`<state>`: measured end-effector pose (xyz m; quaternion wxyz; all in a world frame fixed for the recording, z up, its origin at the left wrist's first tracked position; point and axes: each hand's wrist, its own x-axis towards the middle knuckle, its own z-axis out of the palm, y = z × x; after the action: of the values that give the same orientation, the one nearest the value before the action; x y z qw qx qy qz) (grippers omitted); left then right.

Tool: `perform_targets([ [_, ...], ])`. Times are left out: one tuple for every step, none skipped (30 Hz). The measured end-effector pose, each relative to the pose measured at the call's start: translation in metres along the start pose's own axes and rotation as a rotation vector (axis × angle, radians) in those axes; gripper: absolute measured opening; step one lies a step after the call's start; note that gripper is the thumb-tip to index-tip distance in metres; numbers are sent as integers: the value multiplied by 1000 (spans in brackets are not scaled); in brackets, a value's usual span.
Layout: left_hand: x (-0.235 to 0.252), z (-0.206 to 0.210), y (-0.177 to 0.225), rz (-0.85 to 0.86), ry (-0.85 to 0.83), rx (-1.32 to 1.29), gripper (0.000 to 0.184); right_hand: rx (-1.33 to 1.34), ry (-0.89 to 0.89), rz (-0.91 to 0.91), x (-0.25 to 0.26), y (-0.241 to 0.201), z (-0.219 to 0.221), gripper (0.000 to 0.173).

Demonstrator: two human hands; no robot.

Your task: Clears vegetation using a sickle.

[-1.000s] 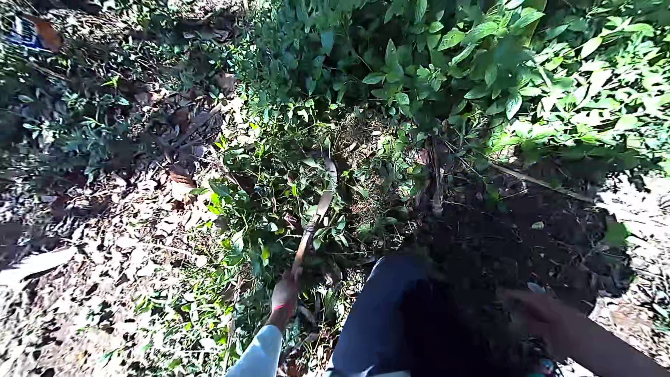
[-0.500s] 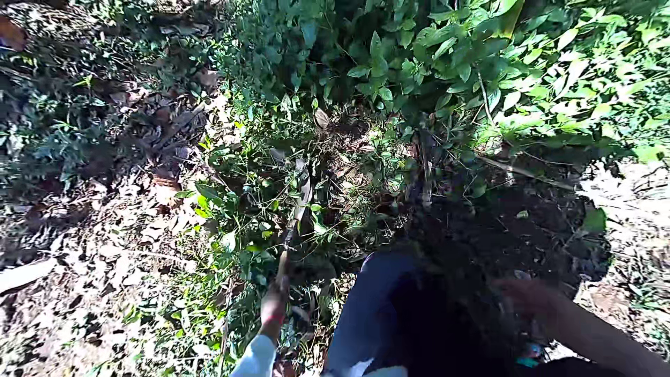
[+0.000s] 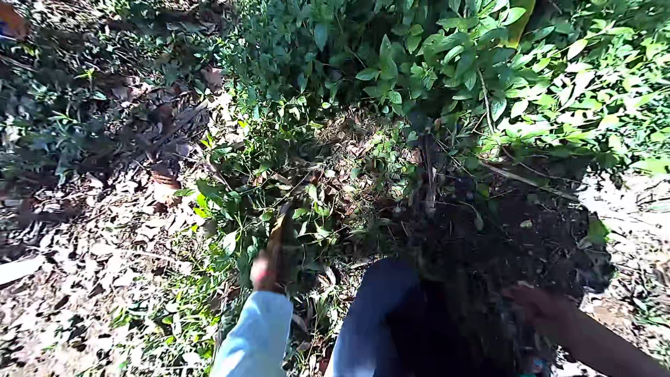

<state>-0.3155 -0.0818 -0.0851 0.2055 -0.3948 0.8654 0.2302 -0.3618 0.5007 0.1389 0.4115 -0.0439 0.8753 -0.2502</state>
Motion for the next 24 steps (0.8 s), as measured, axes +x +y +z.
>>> perform_targets([
  [-30,6,-24,-79,-34,-33,67,-3,-4,3,-4,-1,-1,38],
  [-58,11,-30,-97,-67,-53,67,-3,-11,13,-7,-1,-1,38],
  [-79,12,-25,-87,-106,-50,66,-3,-19,18,-9,-1,0,39],
  [-92,12,-7,-50,-146,-28,66,-7,-21,21,-10,0,-1,39],
  [-95,7,20,21,-181,15,66,-4,-13,25,-10,1,-3,40],
  [-92,-4,56,117,-204,82,66,-1,-7,33,-8,1,-5,41],
  [-86,-18,96,236,-212,161,67,5,-4,37,-6,1,-7,41],
  [-80,-32,136,366,-206,228,67,9,3,35,-4,2,-8,40],
  [-72,-46,173,490,-197,278,64,10,15,31,-4,2,-9,40],
  [-61,-56,201,604,-173,317,58,11,34,22,-3,2,-9,39],
  [-46,-60,214,696,-126,321,53,15,52,7,-2,1,-7,37],
  [-27,-58,209,726,-79,312,51,18,61,-11,0,-1,-6,37],
  [-9,-48,182,647,-74,285,51,14,61,-26,1,-2,-3,36],
  [3,-27,135,493,-85,229,52,13,54,-32,-1,-4,-1,36],
  [2,-3,79,293,-105,142,56,22,45,-33,-4,-6,1,36],
  [-7,15,32,117,-104,35,60,39,32,-37,-7,-8,2,37],
  [-19,25,3,-1,-103,-35,65,57,10,-37,-10,-9,2,38],
  [-34,29,-6,-61,-126,-67,67,61,-9,-31,-14,-6,1,39],
  [-47,25,1,-58,-157,-47,67,56,-26,-19,-16,-3,2,39],
  [-55,15,19,-2,-188,6,66,49,-35,5,-17,-1,2,39],
  [-57,6,48,85,-217,68,66,41,-35,29,-17,0,0,40],
  [-58,-5,85,195,-236,137,66,38,-22,48,-17,1,-1,40],
  [-60,-17,123,321,-251,204,67,45,-6,60,-17,0,-2,40],
  [-61,-28,162,459,-253,252,68,48,9,59,-17,-1,-2,40],
])
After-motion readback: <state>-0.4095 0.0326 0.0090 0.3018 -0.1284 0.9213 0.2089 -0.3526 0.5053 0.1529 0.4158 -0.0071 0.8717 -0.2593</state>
